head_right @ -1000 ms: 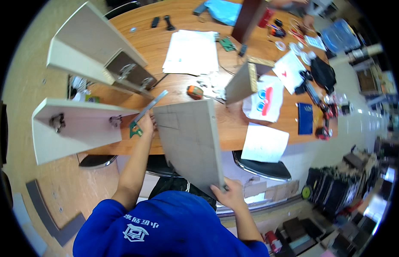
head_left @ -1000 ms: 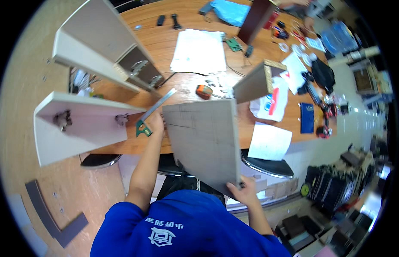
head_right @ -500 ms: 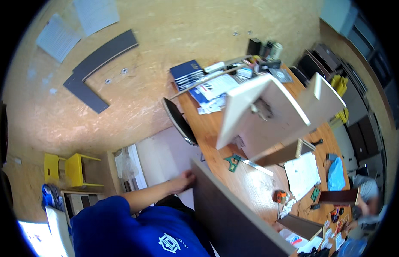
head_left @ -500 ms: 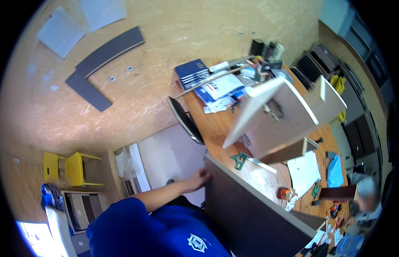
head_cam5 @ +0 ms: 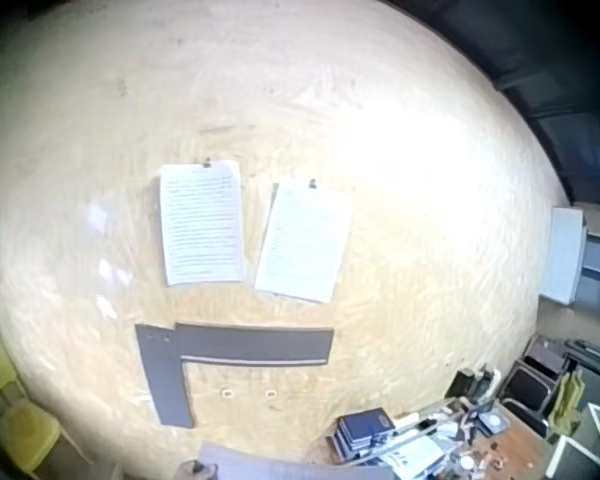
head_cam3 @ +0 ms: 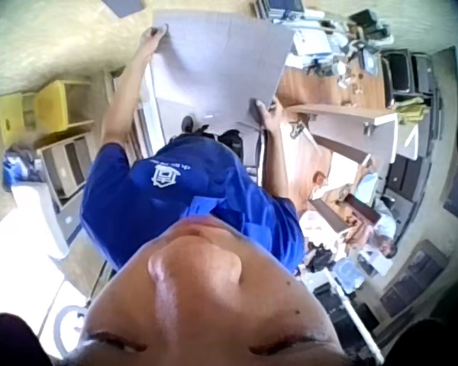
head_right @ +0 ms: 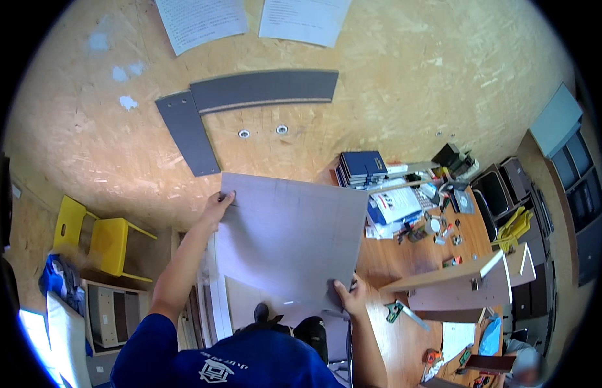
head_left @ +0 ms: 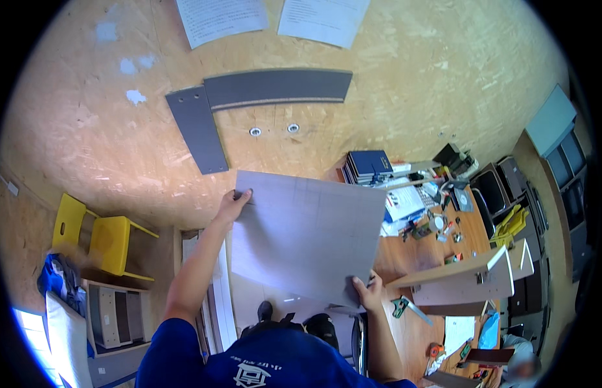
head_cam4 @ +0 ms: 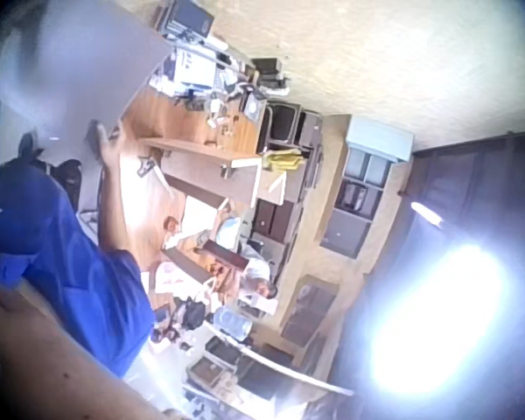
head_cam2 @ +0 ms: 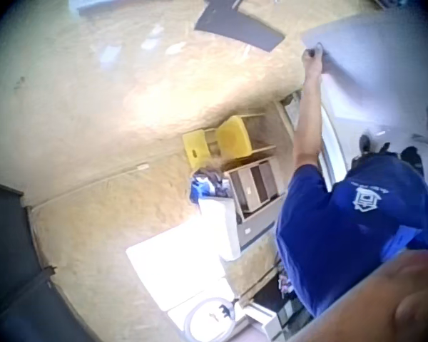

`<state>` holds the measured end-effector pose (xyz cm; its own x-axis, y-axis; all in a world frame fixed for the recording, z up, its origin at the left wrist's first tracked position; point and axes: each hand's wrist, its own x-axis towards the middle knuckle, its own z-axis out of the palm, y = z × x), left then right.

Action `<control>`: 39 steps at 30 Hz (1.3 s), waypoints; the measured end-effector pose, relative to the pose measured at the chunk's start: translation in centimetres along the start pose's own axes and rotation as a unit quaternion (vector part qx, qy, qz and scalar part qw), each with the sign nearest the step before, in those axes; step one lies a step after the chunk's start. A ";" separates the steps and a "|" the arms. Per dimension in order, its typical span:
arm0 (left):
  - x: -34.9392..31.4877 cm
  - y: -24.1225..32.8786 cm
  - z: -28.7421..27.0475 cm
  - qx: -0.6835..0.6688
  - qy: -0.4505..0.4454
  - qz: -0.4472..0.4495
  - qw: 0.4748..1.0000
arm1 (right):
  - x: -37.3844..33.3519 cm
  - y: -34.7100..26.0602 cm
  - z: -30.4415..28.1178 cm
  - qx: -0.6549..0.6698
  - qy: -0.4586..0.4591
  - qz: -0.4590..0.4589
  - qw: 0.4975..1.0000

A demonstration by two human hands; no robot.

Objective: The person uses a tape measure and a set square to measure and mark lines on a grey rectangular board. They repeatedly measure distances, align the set square, and draw straight lines with a white marker. The person also measures a curved wooden piece on the table.

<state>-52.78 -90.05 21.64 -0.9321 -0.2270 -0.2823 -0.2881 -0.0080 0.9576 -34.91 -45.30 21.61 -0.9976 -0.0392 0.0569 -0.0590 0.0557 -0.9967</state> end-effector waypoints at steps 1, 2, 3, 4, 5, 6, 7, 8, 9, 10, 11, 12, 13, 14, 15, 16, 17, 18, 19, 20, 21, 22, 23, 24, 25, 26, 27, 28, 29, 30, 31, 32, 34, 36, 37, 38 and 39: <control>2.7 -0.1 -1.7 -0.017 0.007 0.001 1.000 | 3.0 0.5 1.4 0.031 -0.011 0.015 0.999; 5.1 0.5 -2.5 0.001 0.021 0.006 1.000 | 5.9 0.6 2.6 0.056 -0.017 0.033 0.998; 7.2 0.9 -3.2 0.021 0.035 0.008 0.999 | 8.4 0.7 3.5 0.083 -0.022 0.054 0.995; 9.2 1.1 -3.8 0.041 0.047 0.012 0.998 | 10.8 1.2 4.0 0.086 -0.028 0.049 0.995; 11.7 0.3 -5.4 0.022 0.059 0.051 0.997 | 13.6 1.8 5.0 0.094 -0.039 0.040 0.994; 14.4 -0.9 -8.4 0.010 0.080 0.096 0.992 | 16.8 1.9 6.8 0.113 -0.058 0.027 0.992; 15.9 -1.7 -11.0 0.001 0.099 0.136 0.986 | 19.9 1.5 8.5 0.122 -0.078 0.025 0.989; 15.5 -2.6 -11.3 -0.049 0.078 0.034 0.995 | 21.9 1.4 8.5 0.118 -0.088 0.033 0.989; 13.8 -4.4 -10.3 -0.105 0.057 -0.079 0.990 | 22.7 1.7 7.6 0.106 -0.098 0.050 0.988; 11.5 -6.6 -7.8 -0.125 0.031 -0.170 0.977 | 24.0 2.1 6.6 0.094 -0.097 0.052 0.989; 8.8 -8.8 -5.3 -0.139 0.005 -0.250 0.958 | 25.7 2.7 6.4 0.088 -0.097 0.046 0.990; 6.4 -10.8 -4.4 -0.150 -0.018 -0.330 0.932 | 26.7 3.3 6.7 0.088 -0.097 0.043 0.991; 5.6 -13.0 -4.9 -0.285 -0.128 -0.325 0.892 | 28.1 4.5 6.7 0.091 -0.121 0.061 0.987; 5.0 -13.3 -1.9 -0.379 0.003 -0.251 0.891 | 29.2 4.9 6.2 0.091 -0.121 0.059 0.987; 5.1 -14.5 -1.6 -0.461 0.085 -0.248 0.848 | 30.0 4.2 6.7 0.099 -0.128 0.058 0.985; 6.0 -16.1 -1.5 -0.470 0.092 -0.215 0.852 | 30.6 4.0 7.0 0.107 -0.139 0.059 0.983; 6.9 -18.2 -1.5 -0.477 0.099 -0.180 0.854 | 31.4 5.4 6.9 0.094 -0.146 0.063 0.983; 7.4 -19.6 -1.1 -0.483 0.103 -0.147 0.857 | 32.1 6.4 6.5 0.083 -0.142 0.043 0.985; 8.3 -19.9 0.4 -0.500 0.122 -0.112 0.850 | 33.2 7.5 5.8 0.069 -0.134 0.019 0.988; 9.5 -19.8 1.6 -0.512 0.140 -0.074 0.844 | 34.6 8.2 5.7 0.059 -0.125 -0.007 0.990; 10.0 -19.3 3.3 -0.535 0.155 -0.047 0.829 | 35.7 8.5 5.2 -0.002 -0.118 -0.022 0.993; 10.1 -19.5 3.7 -0.520 0.136 -0.017 0.843 | 36.2 8.3 5.0 -0.059 -0.107 -0.036 0.992; 10.4 -19.6 3.7 -0.508 0.144 -0.008 0.849 | 37.1 9.8 5.1 -0.105 -0.089 -0.061 0.989; 10.4 -19.9 3.4 -0.494 0.151 0.000 0.856 | 37.5 10.5 5.2 -0.135 -0.094 -0.065 0.984; 10.8 -20.2 3.6 -0.498 0.135 0.014 0.857 | 38.2 11.0 5.3 -0.168 -0.092 -0.074 0.979; 10.5 -20.4 3.7 -0.500 0.119 0.028 0.857 | 38.8 11.6 5.5 -0.200 -0.088 -0.081 0.972; 10.8 -20.5 4.1 -0.505 0.100 0.044 0.856 | 39.4 12.5 5.7 -0.178 -0.076 -0.145 0.970; 10.5 -20.2 4.4 -0.501 0.125 0.033 0.856 | 39.6 13.1 5.8 -0.186 -0.073 -0.145 0.969; 11.3 -20.2 4.0 -0.502 0.120 0.038 0.856 | 39.7 13.6 5.8 -0.194 -0.070 -0.146 0.968; 11.0 -20.5 3.4 -0.501 0.125 0.038 0.856 | 39.3 14.1 5.9 -0.198 -0.076 -0.138 0.967; 11.1 -20.8 2.8 -0.501 0.128 0.035 0.855 | 39.4 14.7 6.1 -0.187 -0.084 -0.139 0.969; 11.4 -21.0 2.0 -0.500 0.131 0.033 0.855 | 39.3 15.2 6.2 -0.180 -0.084 -0.122 0.972; 12.1 -20.9 1.8 -0.496 0.129 0.034 0.858 | 39.6 15.0 6.6 -0.153 -0.076 -0.128 0.977; 12.6 -20.7 1.1 -0.489 0.115 0.038 0.864 | 40.3 14.6 7.0 -0.129 -0.090 -0.129 0.979; 13.2 -21.1 0.6 -0.488 0.079 0.056 0.867 | 41.0 15.3 6.7 -0.213 -0.088 -0.135 0.964; 13.9 -21.5 0.0 -0.488 0.045 0.078 0.868 | 41.7 16.0 6.6 -0.293 -0.088 -0.143 0.941; 14.5 -21.6 0.1 -0.516 0.099 0.057 0.849 | 42.7 16.1 7.3 -0.279 -0.088 -0.126 0.948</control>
<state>-60.14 -93.11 -3.13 -0.8569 -0.4418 -0.2657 0.2428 -0.8006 0.5478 -78.23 -53.39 7.53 -0.9303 -0.2856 0.2301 -0.3544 0.5388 -0.7643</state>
